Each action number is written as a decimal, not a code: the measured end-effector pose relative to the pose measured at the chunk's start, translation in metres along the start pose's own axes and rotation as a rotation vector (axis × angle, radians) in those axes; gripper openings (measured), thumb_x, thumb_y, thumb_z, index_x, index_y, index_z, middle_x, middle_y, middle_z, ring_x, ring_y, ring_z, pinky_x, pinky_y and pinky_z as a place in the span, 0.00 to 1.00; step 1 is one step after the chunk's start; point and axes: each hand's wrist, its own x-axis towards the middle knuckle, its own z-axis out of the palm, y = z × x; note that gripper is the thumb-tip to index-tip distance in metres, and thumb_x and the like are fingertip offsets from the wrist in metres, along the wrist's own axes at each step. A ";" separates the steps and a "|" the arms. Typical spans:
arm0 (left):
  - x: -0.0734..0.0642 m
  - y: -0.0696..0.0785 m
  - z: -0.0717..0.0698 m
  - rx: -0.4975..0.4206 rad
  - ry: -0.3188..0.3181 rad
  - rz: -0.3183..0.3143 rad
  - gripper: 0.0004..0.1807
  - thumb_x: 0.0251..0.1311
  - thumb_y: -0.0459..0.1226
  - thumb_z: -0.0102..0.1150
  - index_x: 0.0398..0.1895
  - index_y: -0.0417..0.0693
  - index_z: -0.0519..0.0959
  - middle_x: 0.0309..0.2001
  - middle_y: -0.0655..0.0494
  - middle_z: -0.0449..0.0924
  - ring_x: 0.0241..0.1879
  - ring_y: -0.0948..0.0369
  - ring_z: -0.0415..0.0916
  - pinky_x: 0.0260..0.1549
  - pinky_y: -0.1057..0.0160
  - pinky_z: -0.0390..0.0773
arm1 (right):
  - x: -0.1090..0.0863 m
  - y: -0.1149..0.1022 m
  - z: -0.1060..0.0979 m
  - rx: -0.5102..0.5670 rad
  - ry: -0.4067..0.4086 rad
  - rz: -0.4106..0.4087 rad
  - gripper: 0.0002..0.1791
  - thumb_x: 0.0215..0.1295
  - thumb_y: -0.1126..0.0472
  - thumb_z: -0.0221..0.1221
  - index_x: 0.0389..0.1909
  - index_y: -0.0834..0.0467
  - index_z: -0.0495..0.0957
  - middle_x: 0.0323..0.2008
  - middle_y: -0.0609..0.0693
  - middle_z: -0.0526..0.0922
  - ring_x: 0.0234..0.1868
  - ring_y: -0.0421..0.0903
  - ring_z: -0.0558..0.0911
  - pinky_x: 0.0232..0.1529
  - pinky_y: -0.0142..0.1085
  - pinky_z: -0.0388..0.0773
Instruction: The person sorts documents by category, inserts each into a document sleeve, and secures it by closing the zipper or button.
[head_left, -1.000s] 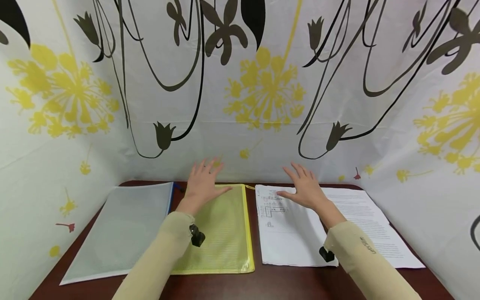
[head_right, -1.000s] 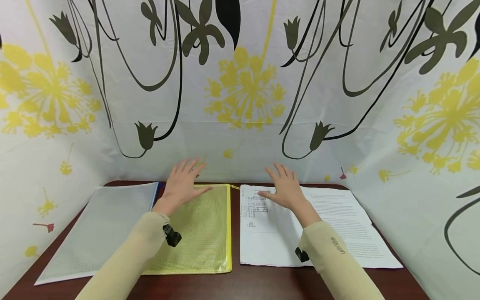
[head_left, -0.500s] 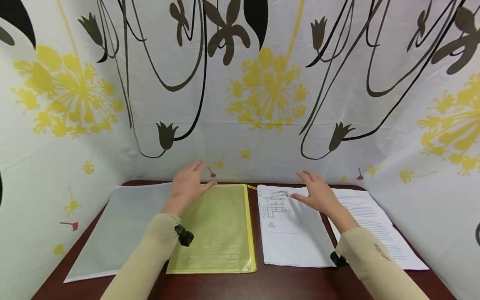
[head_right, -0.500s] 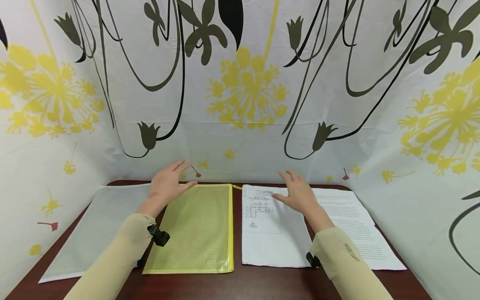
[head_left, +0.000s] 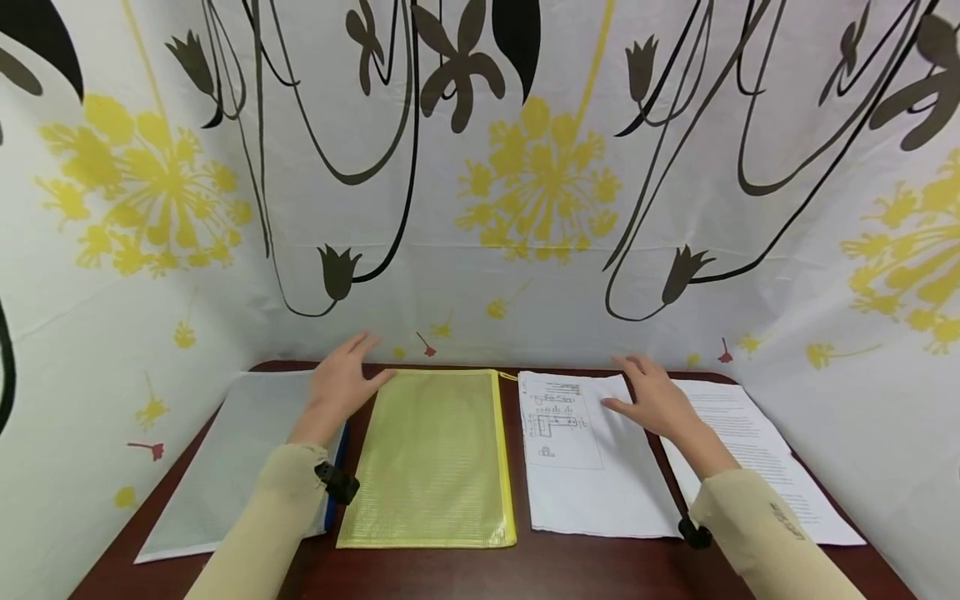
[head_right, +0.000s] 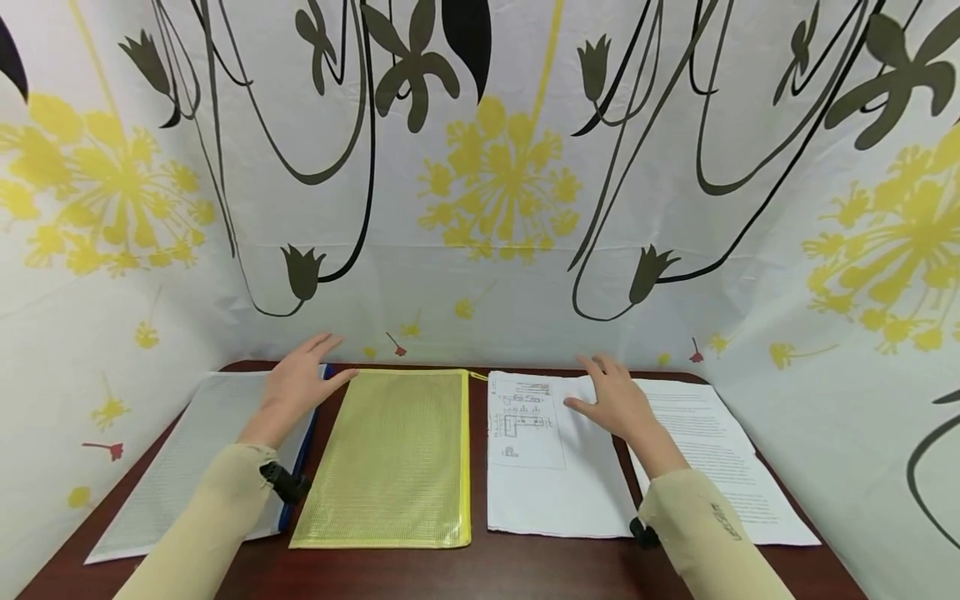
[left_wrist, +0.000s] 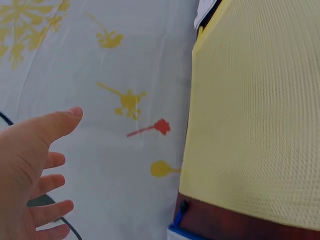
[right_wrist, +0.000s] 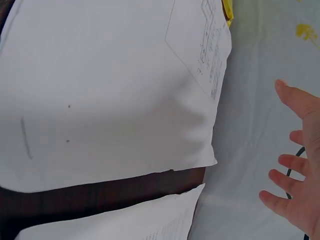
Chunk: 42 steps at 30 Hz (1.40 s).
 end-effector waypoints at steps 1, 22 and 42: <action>-0.001 -0.003 0.001 -0.009 -0.004 -0.012 0.39 0.62 0.59 0.61 0.73 0.52 0.67 0.75 0.46 0.62 0.70 0.45 0.66 0.45 0.47 0.82 | -0.001 0.002 0.001 0.001 0.002 0.001 0.45 0.62 0.43 0.65 0.72 0.63 0.62 0.68 0.70 0.66 0.67 0.70 0.66 0.61 0.65 0.69; -0.038 -0.057 0.024 -0.180 -0.080 -0.150 0.40 0.65 0.57 0.58 0.74 0.46 0.65 0.75 0.38 0.59 0.72 0.37 0.59 0.59 0.36 0.72 | -0.018 0.020 0.006 0.014 -0.015 0.035 0.46 0.63 0.40 0.63 0.72 0.66 0.62 0.66 0.73 0.65 0.65 0.73 0.67 0.59 0.67 0.70; -0.066 -0.072 0.056 -0.623 -0.054 -0.361 0.37 0.65 0.49 0.63 0.73 0.44 0.65 0.73 0.36 0.63 0.68 0.40 0.67 0.62 0.41 0.72 | -0.032 0.034 0.018 0.115 -0.068 0.186 0.48 0.64 0.36 0.60 0.72 0.68 0.60 0.64 0.76 0.66 0.61 0.73 0.72 0.55 0.65 0.73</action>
